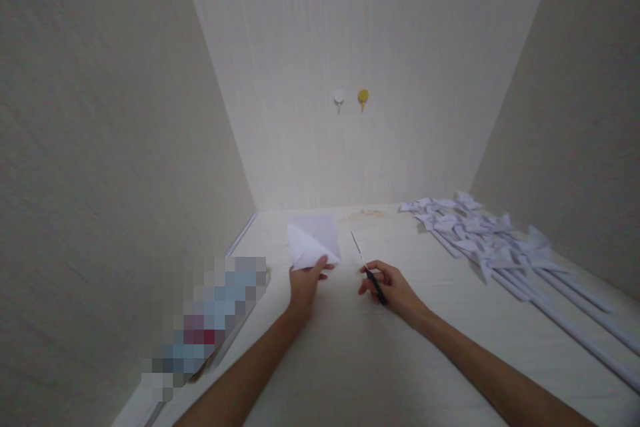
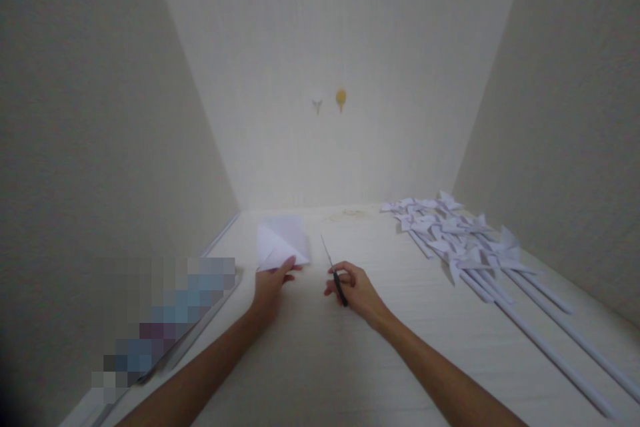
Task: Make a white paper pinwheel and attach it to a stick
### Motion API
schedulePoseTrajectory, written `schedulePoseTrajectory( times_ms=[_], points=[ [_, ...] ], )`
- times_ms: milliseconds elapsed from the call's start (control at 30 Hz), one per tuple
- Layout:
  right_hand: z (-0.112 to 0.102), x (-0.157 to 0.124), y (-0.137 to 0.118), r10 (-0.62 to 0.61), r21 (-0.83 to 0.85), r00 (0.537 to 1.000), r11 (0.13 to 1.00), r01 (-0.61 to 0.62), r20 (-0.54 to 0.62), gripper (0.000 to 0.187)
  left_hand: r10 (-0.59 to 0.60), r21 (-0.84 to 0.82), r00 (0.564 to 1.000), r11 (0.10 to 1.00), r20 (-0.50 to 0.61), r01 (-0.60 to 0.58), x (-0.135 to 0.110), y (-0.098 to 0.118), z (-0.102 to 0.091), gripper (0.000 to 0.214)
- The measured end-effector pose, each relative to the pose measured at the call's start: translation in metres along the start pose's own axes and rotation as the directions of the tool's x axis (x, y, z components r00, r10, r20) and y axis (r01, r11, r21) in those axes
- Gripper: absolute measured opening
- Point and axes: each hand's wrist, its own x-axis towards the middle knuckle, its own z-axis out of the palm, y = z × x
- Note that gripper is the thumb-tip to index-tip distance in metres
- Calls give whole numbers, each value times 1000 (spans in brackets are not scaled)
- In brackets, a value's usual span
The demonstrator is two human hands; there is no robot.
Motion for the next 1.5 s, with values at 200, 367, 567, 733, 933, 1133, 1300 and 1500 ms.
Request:
schedulePoseTrajectory(
  times_ms=[200, 367, 567, 733, 933, 1133, 1300, 1500],
  points=[
    [-4, 1, 0, 15, -80, 990, 997, -4, 138, 34, 3, -111, 993, 994, -118, -16, 2, 4, -1, 27],
    [-4, 1, 2, 43, -55, 978, 998, -32, 205, 33, -7, -121, 992, 993, -122, -8, 3, 2, -1, 23],
    [-2, 0, -1, 62, -63, 980, 997, -51, 189, 35, -66, -193, 993, 980, -94, 46, 3, -1, -1, 22],
    [-1, 0, -1, 60, -54, 980, 997, -51, 188, 33, -93, -214, 994, 974, -59, 79, 4, -6, -1, 22],
    [-2, -1, 1, 47, -60, 979, 998, -36, 197, 30, -90, -222, 996, 971, -4, 87, 2, -7, -1, 21],
    [1, -3, -4, 48, -72, 981, 997, -35, 189, 29, -109, -238, 994, 965, 5, 107, 0, -7, -1, 23],
    [1, -2, -5, 61, -82, 979, 996, -45, 194, 32, -107, -247, 994, 963, 12, 106, 0, -7, -1, 16],
    [-2, 0, 0, 51, -102, 972, 994, -28, 228, 37, -106, -254, 994, 962, -1, 102, 0, -4, 0, 15]
  ],
)
